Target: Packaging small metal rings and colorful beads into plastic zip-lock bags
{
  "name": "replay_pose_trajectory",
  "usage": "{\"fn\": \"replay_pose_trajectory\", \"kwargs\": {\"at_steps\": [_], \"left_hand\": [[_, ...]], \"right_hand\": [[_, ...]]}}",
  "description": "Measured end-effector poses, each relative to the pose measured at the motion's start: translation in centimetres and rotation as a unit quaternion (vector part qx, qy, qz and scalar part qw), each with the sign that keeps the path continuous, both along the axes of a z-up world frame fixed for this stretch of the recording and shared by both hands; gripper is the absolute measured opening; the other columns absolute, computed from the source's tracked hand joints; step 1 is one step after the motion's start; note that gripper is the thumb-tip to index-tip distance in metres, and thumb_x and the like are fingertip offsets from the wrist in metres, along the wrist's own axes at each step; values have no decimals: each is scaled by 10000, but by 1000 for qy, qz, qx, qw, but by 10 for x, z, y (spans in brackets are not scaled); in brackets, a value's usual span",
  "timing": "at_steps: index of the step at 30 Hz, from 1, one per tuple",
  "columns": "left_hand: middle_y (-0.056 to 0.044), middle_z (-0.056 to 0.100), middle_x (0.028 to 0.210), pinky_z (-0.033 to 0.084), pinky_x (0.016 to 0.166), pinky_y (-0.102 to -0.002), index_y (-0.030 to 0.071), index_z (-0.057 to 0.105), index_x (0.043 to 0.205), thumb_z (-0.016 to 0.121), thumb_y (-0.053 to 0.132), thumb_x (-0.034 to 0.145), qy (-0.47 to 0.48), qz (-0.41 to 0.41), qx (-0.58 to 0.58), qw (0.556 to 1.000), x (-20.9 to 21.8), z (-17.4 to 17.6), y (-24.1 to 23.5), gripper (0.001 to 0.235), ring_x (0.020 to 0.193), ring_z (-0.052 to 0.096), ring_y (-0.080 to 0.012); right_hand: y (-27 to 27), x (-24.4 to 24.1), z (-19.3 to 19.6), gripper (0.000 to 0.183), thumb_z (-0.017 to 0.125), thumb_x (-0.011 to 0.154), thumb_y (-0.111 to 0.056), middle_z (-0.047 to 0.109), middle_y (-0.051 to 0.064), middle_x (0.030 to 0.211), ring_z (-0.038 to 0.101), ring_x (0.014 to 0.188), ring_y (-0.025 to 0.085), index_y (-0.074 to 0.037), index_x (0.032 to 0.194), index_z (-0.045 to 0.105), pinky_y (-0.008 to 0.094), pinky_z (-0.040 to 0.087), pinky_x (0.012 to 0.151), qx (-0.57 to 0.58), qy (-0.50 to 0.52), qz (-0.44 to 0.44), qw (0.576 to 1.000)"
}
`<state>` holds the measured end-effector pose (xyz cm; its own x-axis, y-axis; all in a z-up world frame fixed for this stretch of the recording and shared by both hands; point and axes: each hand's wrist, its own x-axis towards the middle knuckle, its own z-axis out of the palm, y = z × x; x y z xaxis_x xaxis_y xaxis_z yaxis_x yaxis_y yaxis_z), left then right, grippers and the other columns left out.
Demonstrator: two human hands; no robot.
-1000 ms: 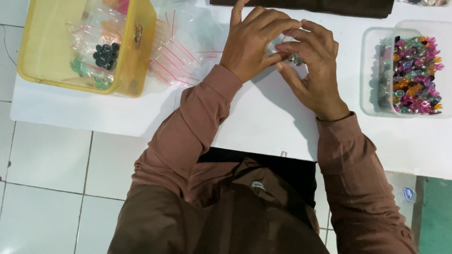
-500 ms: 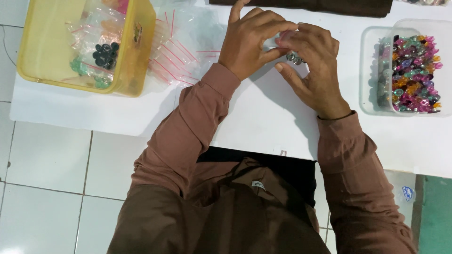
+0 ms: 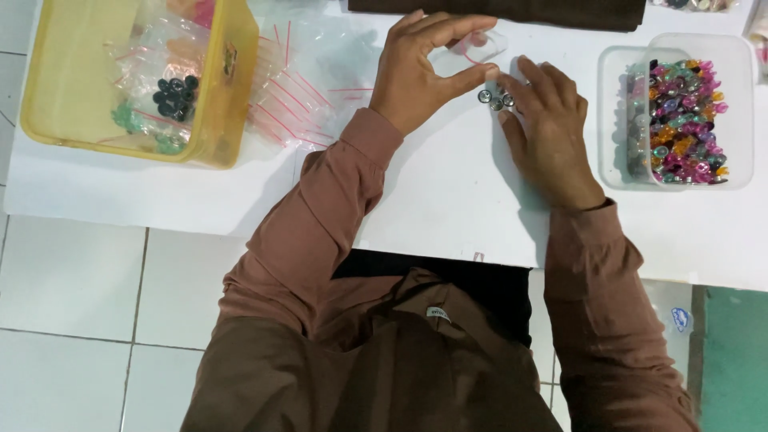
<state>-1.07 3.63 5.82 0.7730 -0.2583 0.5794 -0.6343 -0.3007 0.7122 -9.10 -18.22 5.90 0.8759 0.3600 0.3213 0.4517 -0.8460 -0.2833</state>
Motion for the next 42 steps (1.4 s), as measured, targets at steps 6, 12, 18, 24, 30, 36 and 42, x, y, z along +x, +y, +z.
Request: {"fn": "replay_pose_trajectory", "kwargs": {"at_steps": [6,12,18,24,30,36,42], "left_hand": [[142,738,1014,348,1148,-421,272,698,1235,914,367,870,15,-30,-4,999,-5,-4,-7,434,878,672,-71],[149,750,1046,314,1150,-393,287,701,1231,890,383,864,38,-42,-7,998,-5,-7,-8,424,891,690,-57],[144,762,1065,280,1177,-396,293,705,1221,902,378,850,53,-51,-17,997,-6,-6,-9,429,955,699,-50],[148,760,1088,281,1193,-430,292,689,1249,881,408,872,43,-52,-5,998,-6,-7,-9,440,949,700,-62],[160,756,1082,259,1193,-415,317,693,1255,892,410,846,58,-57,-6,997,-5,-9,-11,464,966,701,-53],[114,778,1173,264,1198,-429,328,684,1262,902,490,826,59,-43,11,997,-2,-14,-14,513,1136,717,-85],[179,783,1091,307,1181,-408,328,668,1278,881,478,857,76,-43,-9,996,-2,-12,-11,495,1121,730,-55]], "right_hand": [[5,2,-6,295,682,1033,162,668,279,1312,583,1087,434,109,1323,709,483,574,911,49,-127,54,989],[-1,3,-9,237,670,982,164,710,209,1130,610,1042,367,90,1190,757,431,538,876,84,-104,22,991],[-2,4,-5,249,695,979,168,711,179,1089,669,982,295,29,1163,791,356,550,758,168,-68,-16,983],[-9,7,-6,214,763,999,171,696,163,1096,667,948,249,38,1167,769,318,576,768,250,-49,-42,966],[4,3,29,266,712,1025,295,645,252,1172,659,1098,350,121,1226,704,385,614,931,295,-117,18,948],[31,10,58,198,740,1061,264,728,259,1159,683,1081,391,115,1189,751,454,527,930,181,-209,125,953],[33,9,63,210,482,1183,86,665,342,1313,645,1228,477,163,1275,655,540,507,1060,190,-187,160,951]]}}
